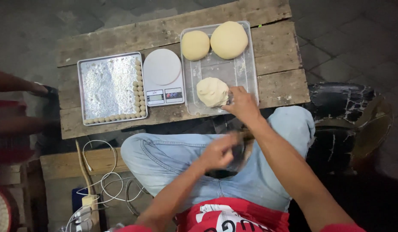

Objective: Shaping small dough balls by hand and placing them on a tray

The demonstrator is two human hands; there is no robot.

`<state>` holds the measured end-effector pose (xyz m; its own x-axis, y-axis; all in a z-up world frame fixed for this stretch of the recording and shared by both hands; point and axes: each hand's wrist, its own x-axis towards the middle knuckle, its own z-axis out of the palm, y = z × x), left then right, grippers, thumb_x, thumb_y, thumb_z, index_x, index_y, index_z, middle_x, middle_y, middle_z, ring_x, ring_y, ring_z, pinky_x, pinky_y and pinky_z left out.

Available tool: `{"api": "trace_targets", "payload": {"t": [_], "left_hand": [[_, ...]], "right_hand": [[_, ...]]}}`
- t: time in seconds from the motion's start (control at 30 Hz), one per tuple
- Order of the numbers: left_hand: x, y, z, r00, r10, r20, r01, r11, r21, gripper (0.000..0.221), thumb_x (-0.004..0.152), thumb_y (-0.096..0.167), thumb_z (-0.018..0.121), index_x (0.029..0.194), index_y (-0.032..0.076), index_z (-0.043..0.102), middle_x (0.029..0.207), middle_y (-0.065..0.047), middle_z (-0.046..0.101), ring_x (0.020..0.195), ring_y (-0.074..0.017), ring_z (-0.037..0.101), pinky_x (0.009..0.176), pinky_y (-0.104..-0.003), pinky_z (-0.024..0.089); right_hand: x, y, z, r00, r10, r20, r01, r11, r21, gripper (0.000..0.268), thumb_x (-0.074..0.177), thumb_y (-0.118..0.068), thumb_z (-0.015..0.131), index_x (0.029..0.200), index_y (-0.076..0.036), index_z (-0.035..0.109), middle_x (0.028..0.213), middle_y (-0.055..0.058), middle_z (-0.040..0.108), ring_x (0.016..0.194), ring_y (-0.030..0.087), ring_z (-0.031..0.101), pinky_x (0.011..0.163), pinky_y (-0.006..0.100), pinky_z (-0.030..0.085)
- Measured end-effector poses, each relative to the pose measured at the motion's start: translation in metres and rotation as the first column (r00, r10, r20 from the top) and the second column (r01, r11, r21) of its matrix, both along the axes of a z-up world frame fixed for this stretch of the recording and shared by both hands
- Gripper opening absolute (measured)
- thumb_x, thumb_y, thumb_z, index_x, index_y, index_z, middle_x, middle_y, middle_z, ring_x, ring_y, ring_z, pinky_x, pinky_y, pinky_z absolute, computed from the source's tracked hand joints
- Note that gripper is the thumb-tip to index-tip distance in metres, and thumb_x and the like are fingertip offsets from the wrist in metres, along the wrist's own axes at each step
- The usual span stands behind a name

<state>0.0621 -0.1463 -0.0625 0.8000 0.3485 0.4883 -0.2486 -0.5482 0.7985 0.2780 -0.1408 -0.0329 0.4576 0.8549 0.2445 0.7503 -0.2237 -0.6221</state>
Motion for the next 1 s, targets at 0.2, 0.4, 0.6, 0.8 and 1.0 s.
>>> {"api": "trace_targets", "payload": {"t": [0.2, 0.4, 0.6, 0.8, 1.0], "left_hand": [[0.037, 0.07, 0.036, 0.856, 0.513, -0.068, -0.405, 0.745, 0.53, 0.071, 0.087, 0.002, 0.061, 0.156, 0.01, 0.048, 0.165, -0.014, 0.041, 0.152, -0.0403, 0.034, 0.117, -0.051, 0.036], [0.054, 0.088, -0.002, 0.798, 0.592, -0.111, -0.276, 0.523, 0.806, 0.061, 0.102, 0.01, 0.053, 0.161, 0.023, 0.04, 0.169, -0.002, 0.035, 0.157, -0.033, 0.026, 0.125, -0.053, 0.026], [0.069, 0.089, -0.034, 0.766, 0.634, 0.105, -0.49, 0.47, 0.735, 0.043, 0.102, 0.031, 0.063, 0.143, 0.022, 0.061, 0.156, -0.001, 0.054, 0.148, -0.0335, 0.045, 0.119, -0.055, 0.034], [0.076, 0.091, -0.055, 0.753, 0.643, 0.141, -0.536, 0.474, 0.699, 0.065, 0.089, 0.055, 0.069, 0.142, 0.019, 0.061, 0.156, -0.002, 0.054, 0.147, -0.0368, 0.045, 0.117, -0.06, 0.036], [0.068, 0.085, -0.03, 0.753, 0.648, 0.111, -0.52, 0.483, 0.705, 0.04, 0.102, 0.033, 0.062, 0.141, 0.021, 0.063, 0.156, 0.001, 0.053, 0.148, -0.0344, 0.044, 0.116, -0.059, 0.036]], "right_hand": [[-0.001, 0.01, -0.018, 0.987, 0.038, 0.159, -0.03, 0.998, -0.053, 0.037, 0.074, -0.022, 0.086, 0.102, -0.009, 0.066, 0.091, 0.01, 0.062, 0.08, 0.037, 0.073, 0.062, 0.043, 0.06], [0.001, 0.012, -0.012, 0.993, 0.032, 0.111, -0.025, 0.998, -0.064, 0.024, 0.076, -0.014, 0.081, 0.099, -0.012, 0.075, 0.083, 0.008, 0.068, 0.078, 0.03, 0.074, 0.062, 0.035, 0.06], [-0.006, 0.008, -0.005, 0.988, -0.102, -0.119, 0.085, 0.987, -0.139, 0.022, 0.077, -0.016, 0.085, 0.096, -0.007, 0.079, 0.081, 0.015, 0.073, 0.079, 0.035, 0.074, 0.067, 0.04, 0.06], [0.001, 0.002, 0.009, 0.96, -0.166, -0.227, 0.117, 0.97, -0.213, 0.02, 0.074, -0.027, 0.083, 0.09, -0.015, 0.081, 0.082, 0.014, 0.076, 0.085, 0.037, 0.074, 0.074, 0.045, 0.059], [0.011, -0.005, 0.009, 0.82, -0.169, -0.547, 0.032, 0.968, -0.25, 0.027, 0.068, -0.011, 0.084, 0.095, -0.007, 0.081, 0.074, 0.014, 0.075, 0.064, 0.021, 0.074, 0.063, 0.034, 0.058]]}}
